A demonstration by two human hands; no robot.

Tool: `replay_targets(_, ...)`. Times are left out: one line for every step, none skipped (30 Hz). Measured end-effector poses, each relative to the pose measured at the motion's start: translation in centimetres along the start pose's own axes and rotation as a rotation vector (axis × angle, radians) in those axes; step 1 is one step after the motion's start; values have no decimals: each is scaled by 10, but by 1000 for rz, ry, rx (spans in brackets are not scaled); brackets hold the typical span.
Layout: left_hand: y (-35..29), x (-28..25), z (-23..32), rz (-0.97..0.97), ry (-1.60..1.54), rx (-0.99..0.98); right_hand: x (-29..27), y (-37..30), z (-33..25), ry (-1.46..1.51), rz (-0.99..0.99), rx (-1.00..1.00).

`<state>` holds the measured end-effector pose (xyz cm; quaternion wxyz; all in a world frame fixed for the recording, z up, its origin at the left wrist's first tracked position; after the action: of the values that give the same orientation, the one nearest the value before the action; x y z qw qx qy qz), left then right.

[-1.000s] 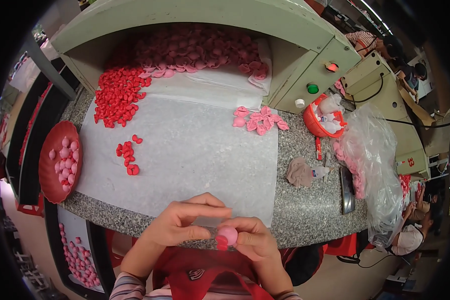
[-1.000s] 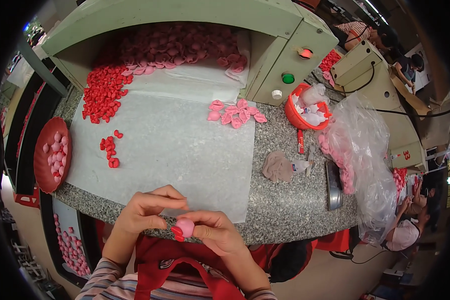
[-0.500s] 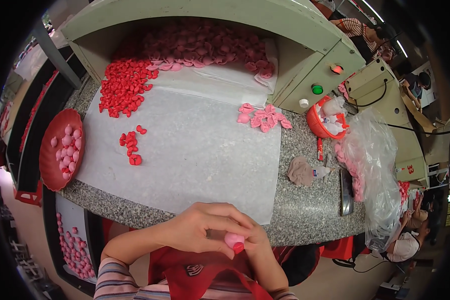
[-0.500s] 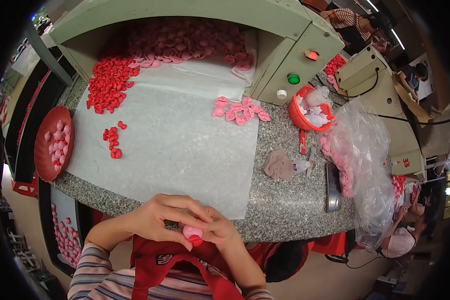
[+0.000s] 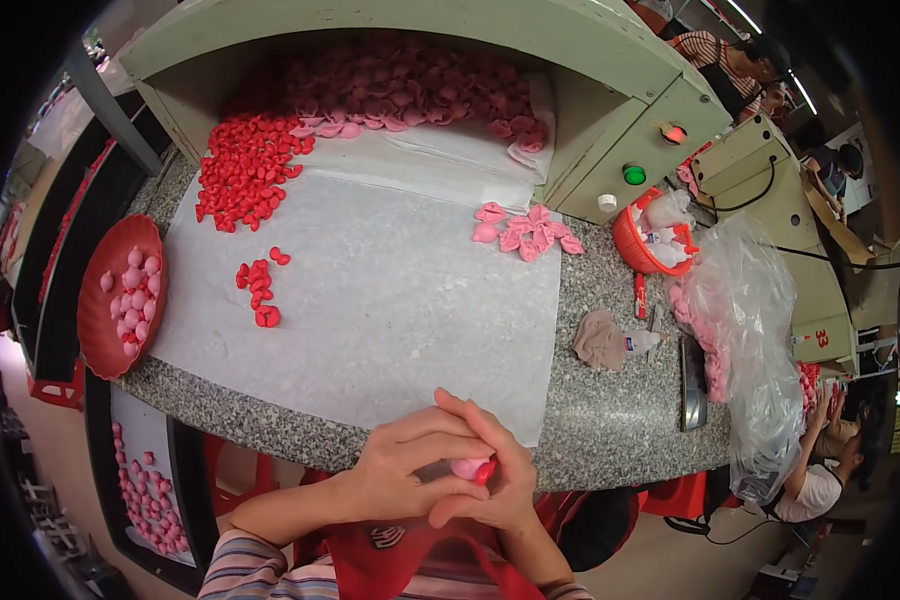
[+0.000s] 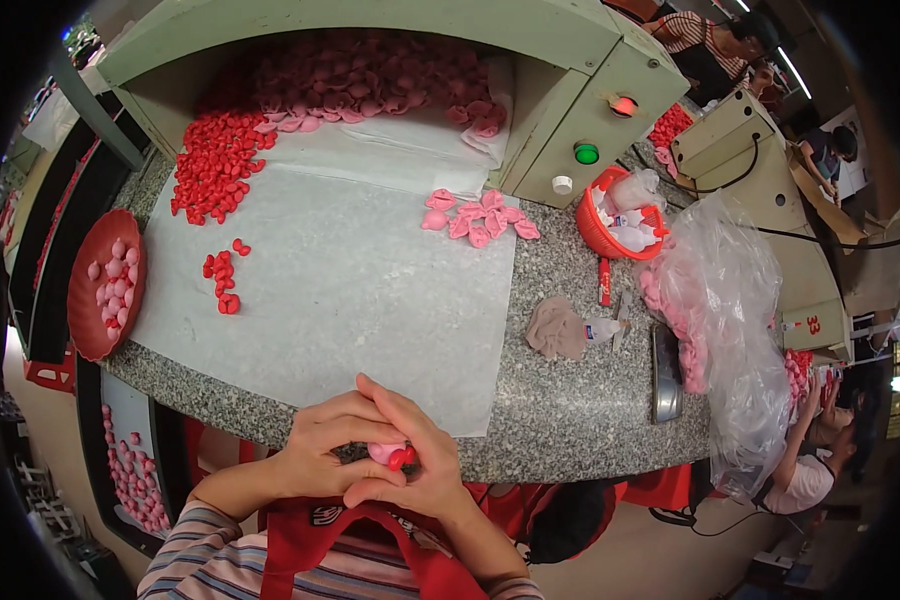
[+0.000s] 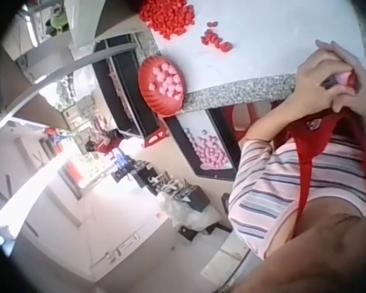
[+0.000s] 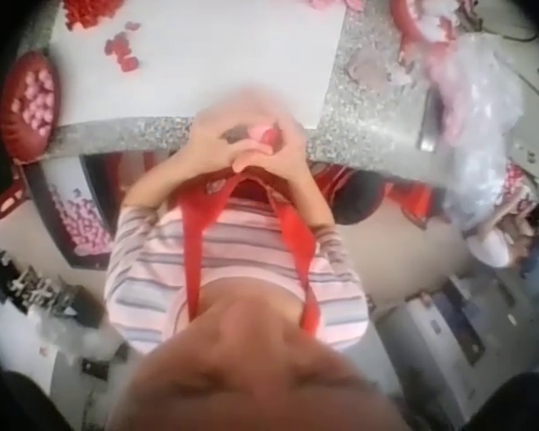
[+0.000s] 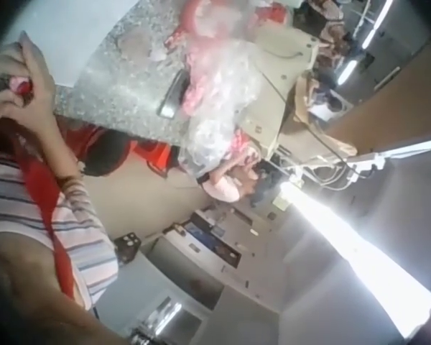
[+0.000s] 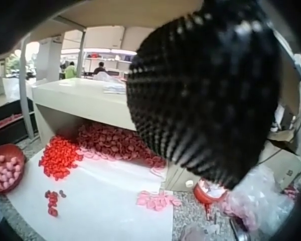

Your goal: Gluing small pink plastic components onto larger pink plastic bases at an assembly workbench.

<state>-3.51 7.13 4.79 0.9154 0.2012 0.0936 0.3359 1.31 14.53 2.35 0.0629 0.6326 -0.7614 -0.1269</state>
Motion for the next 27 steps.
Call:
replay_targets(-1,1,-2,-1,-1,1,0,1,-3,-51,-9,-46)
replay_targets(-2,0,0,8,10,44,0,2,-7,-102,-17,-93)
replay_targets(-4,-1,3,19,22,85,1,1,-7,-101,-18,-91)
replay_targets(-5,-1,3,20,22,84,1,1,-6,-82,-11,-71)
replay_targets(-5,-2,6,35,50,116,1,1,-5,-63,-3,-51)
replay_targets(-6,-2,8,50,77,149,0,1,-5,-64,-3,-50)
replay_targets(-6,-1,7,49,75,149,0,1,-6,-80,1,-63)
replay_targets(-7,-1,8,54,61,158,-1,1,-8,-95,5,-77)
replay_targets(-7,-1,8,58,48,168,-1,1,-8,-95,6,-78)
replay_targets(-8,-1,7,57,48,168,-1,0,-8,-116,19,-87)
replay_targets(-9,-2,6,63,47,166,-2,0,-9,-138,32,-96)
replay_targets(-10,-1,5,68,46,163,-2,0,-9,-138,33,-96)
replay_targets(-11,-1,5,67,45,164,-2,1,-9,-148,50,-91)
replay_targets(-11,-1,3,84,20,145,-2,1,-10,-158,66,-87)
replay_targets(-11,-2,1,101,-5,124,-1,2,-11,-158,67,-86)
replay_targets(-12,0,0,99,-5,124,-3,4,-12,-197,110,-79)
replay_targets(-12,-2,-10,138,-107,9,-5,5,-13,-236,154,-72)
replay_targets(-14,-3,-22,175,-209,-107,-3,5,-16,-235,156,-72)
replay_targets(-15,-1,-22,173,-208,-109,-2,4,-9,-339,152,60)
replay_targets(-19,-1,-38,242,-470,-269,-1,2,-2,-441,146,193)
replay_targets(-26,4,-53,308,-733,-430,0,2,-5,-442,149,193)
replay_targets(-27,5,-54,305,-733,-431,0,3,-9,-530,160,182)
replay_targets(-29,8,-59,322,-854,-454,1,3,-12,-619,170,171)
replay_targets(-32,11,-63,344,-973,-474,3,3,-12,-617,168,171)
replay_targets(-35,9,-66,347,-971,-475,4,3,-17,-664,193,130)
replay_targets(-36,10,-66,285,-1006,-444,4,2,-23,-710,217,87)
replay_targets(-35,12,-63,217,-1043,-412,4,2,-24,-712,219,88)
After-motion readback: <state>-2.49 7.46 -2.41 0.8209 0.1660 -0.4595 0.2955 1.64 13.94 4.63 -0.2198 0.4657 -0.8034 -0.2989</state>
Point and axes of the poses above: each hand's wrist, its own y-axis towards the middle knuckle, its own x-axis out of the palm, z = x × y, the point moved 9 cm from there along y, towards the middle knuckle, and after that the axes turned 9 degrees about -y, right-handed, at the moved point
